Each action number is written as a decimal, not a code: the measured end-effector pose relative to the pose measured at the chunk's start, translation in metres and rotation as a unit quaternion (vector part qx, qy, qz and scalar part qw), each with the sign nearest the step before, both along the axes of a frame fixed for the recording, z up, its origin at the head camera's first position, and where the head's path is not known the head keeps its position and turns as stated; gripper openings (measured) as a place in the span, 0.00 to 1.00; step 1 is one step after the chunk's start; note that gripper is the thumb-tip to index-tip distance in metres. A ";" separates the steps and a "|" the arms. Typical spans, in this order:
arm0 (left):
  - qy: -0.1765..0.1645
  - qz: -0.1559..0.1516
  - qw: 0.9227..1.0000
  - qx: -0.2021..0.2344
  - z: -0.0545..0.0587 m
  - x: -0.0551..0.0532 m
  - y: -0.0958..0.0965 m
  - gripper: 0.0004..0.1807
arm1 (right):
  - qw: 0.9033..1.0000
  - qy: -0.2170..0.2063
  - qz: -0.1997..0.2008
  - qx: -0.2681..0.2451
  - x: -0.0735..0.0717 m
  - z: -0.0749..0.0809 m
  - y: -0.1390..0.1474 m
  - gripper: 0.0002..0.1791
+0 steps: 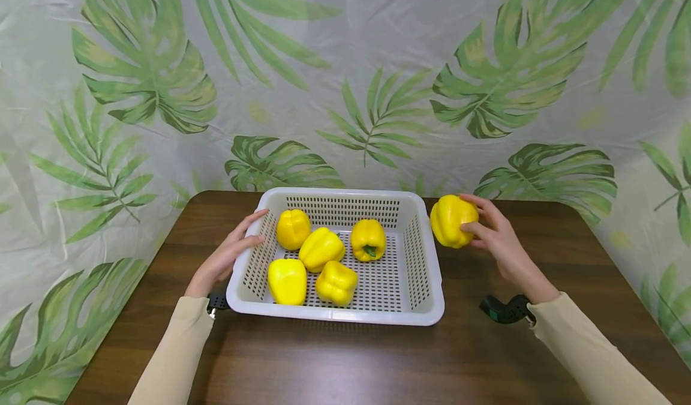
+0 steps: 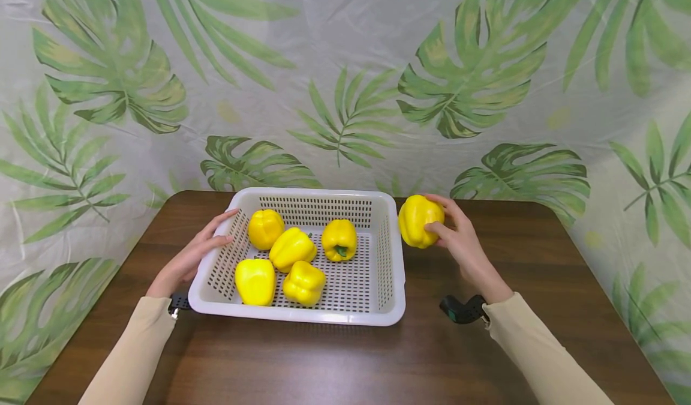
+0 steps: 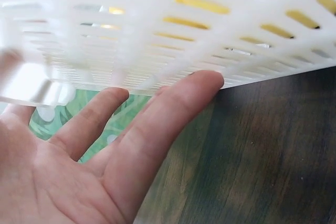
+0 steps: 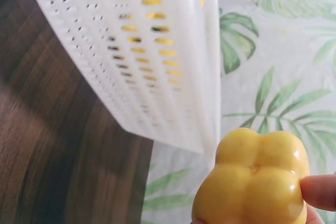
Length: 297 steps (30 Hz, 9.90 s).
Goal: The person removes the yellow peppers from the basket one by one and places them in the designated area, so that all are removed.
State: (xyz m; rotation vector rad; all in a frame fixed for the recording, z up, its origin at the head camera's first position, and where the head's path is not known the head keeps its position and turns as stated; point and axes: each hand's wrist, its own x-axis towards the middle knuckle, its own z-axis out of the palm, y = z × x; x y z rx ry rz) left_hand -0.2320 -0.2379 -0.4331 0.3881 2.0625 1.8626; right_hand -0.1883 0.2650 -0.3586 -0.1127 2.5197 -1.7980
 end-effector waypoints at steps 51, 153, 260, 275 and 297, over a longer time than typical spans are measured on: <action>-0.004 0.013 1.000 -0.007 -0.001 0.001 0.004 0.34 | 0.996 -0.035 -0.009 0.087 -0.027 -0.075 0.029 0.34; 0.006 0.019 1.000 -0.008 -0.005 0.001 0.005 0.34 | 0.935 -0.199 0.293 0.002 -0.010 -0.011 -0.149 0.26; 0.016 0.023 1.000 -0.005 -0.005 0.003 0.007 0.34 | 0.974 -0.075 0.195 -0.089 0.002 0.011 -0.053 0.31; 0.012 0.020 1.000 0.010 -0.005 0.006 0.007 0.34 | 0.980 -0.057 0.158 -0.109 0.006 0.010 -0.026 0.28; 0.012 0.019 1.000 0.011 -0.005 0.007 0.007 0.33 | 0.981 0.003 0.104 -0.166 0.007 -0.012 0.024 0.26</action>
